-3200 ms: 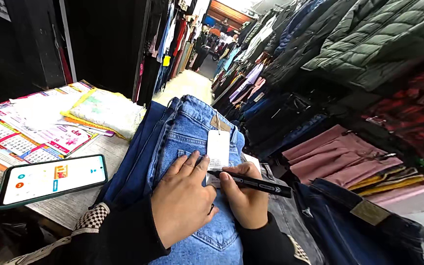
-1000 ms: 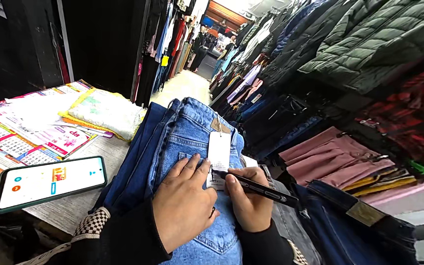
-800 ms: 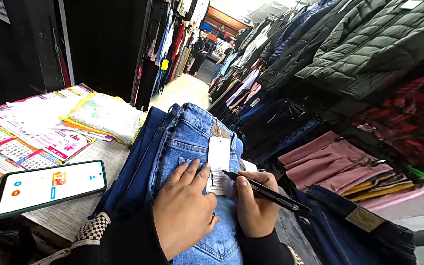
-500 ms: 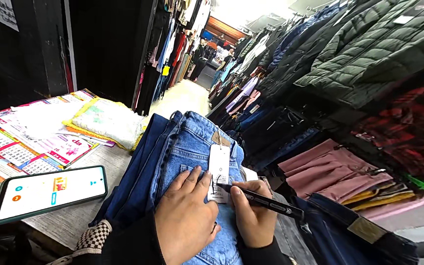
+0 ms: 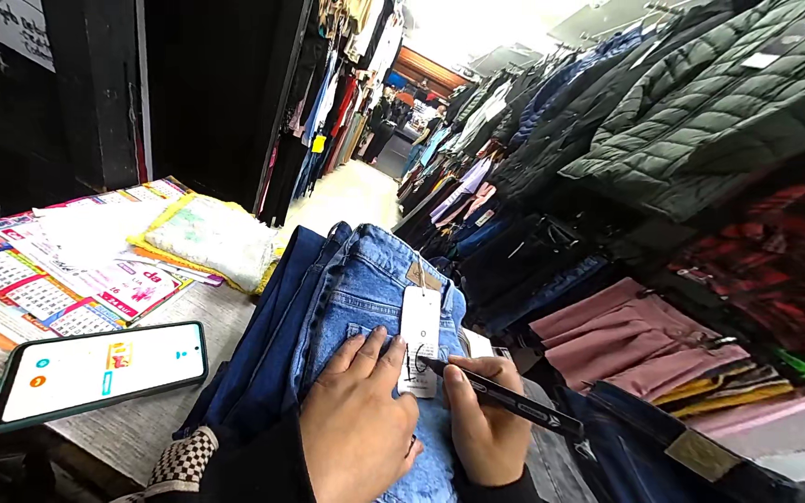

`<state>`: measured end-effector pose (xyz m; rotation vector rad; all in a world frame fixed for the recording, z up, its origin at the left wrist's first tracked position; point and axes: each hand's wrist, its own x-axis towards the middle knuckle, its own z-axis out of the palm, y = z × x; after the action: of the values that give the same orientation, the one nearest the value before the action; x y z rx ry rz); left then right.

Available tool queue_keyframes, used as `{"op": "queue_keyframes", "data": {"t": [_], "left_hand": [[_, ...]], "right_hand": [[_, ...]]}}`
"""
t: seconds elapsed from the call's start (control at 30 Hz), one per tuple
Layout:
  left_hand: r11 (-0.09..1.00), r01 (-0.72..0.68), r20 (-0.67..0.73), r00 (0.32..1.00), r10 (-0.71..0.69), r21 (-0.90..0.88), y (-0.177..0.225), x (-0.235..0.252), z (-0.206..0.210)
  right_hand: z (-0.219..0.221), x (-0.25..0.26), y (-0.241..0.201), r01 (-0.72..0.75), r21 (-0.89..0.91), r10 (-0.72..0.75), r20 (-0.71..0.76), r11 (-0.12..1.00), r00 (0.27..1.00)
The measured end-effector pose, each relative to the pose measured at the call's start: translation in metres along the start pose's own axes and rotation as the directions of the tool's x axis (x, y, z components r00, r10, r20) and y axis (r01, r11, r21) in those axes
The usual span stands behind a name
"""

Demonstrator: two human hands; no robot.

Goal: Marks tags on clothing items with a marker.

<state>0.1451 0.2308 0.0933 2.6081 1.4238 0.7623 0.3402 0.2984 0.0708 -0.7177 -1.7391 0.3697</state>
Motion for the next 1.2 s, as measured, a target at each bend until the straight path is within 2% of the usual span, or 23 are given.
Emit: {"op": "queue_keyframes", "data": {"t": [0.1, 0.33, 0.63, 0.73, 0.9, 1.07, 1.2], "left_hand": [[1.0, -0.003, -0.025, 1.0, 0.004, 0.015, 0.0002, -0.0006, 0.0017], [1.0, 0.006, -0.025, 1.0, -0.006, 0.007, 0.0003, -0.001, 0.0017], [1.0, 0.014, 0.009, 1.0, -0.014, 0.006, 0.0012, -0.0007, -0.0011], [1.0, 0.007, -0.006, 1.0, -0.007, 0.011, 0.0011, -0.0007, 0.0007], [1.0, 0.014, 0.01, 1.0, -0.014, 0.007, 0.0011, -0.0009, 0.0005], [0.999, 0.011, -0.001, 1.0, -0.011, 0.032, 0.0013, -0.0007, 0.0012], [0.999, 0.011, -0.014, 1.0, -0.01, 0.049, 0.0012, -0.0007, 0.0022]], "right_hand": [[0.0003, -0.0008, 0.0, 0.01, 0.012, -0.01, 0.012, 1.0, 1.0], [-0.0027, -0.0006, 0.0016, -0.04, -0.041, 0.035, -0.108, 0.998, 0.994], [0.0002, -0.0017, -0.0005, -0.029, 0.02, 0.029, -0.003, 0.999, 1.0], [0.0014, -0.0006, 0.0008, -0.062, 0.064, 0.063, -0.008, 0.996, 0.998], [-0.0003, 0.0007, 0.0044, -0.078, 0.027, 0.08, -0.065, 0.997, 0.995], [0.0001, -0.0014, 0.0024, -0.052, 0.065, 0.052, 0.002, 0.997, 0.999], [-0.0032, -0.0029, 0.0043, -0.052, 0.028, 0.052, -0.01, 0.998, 0.999]]}}
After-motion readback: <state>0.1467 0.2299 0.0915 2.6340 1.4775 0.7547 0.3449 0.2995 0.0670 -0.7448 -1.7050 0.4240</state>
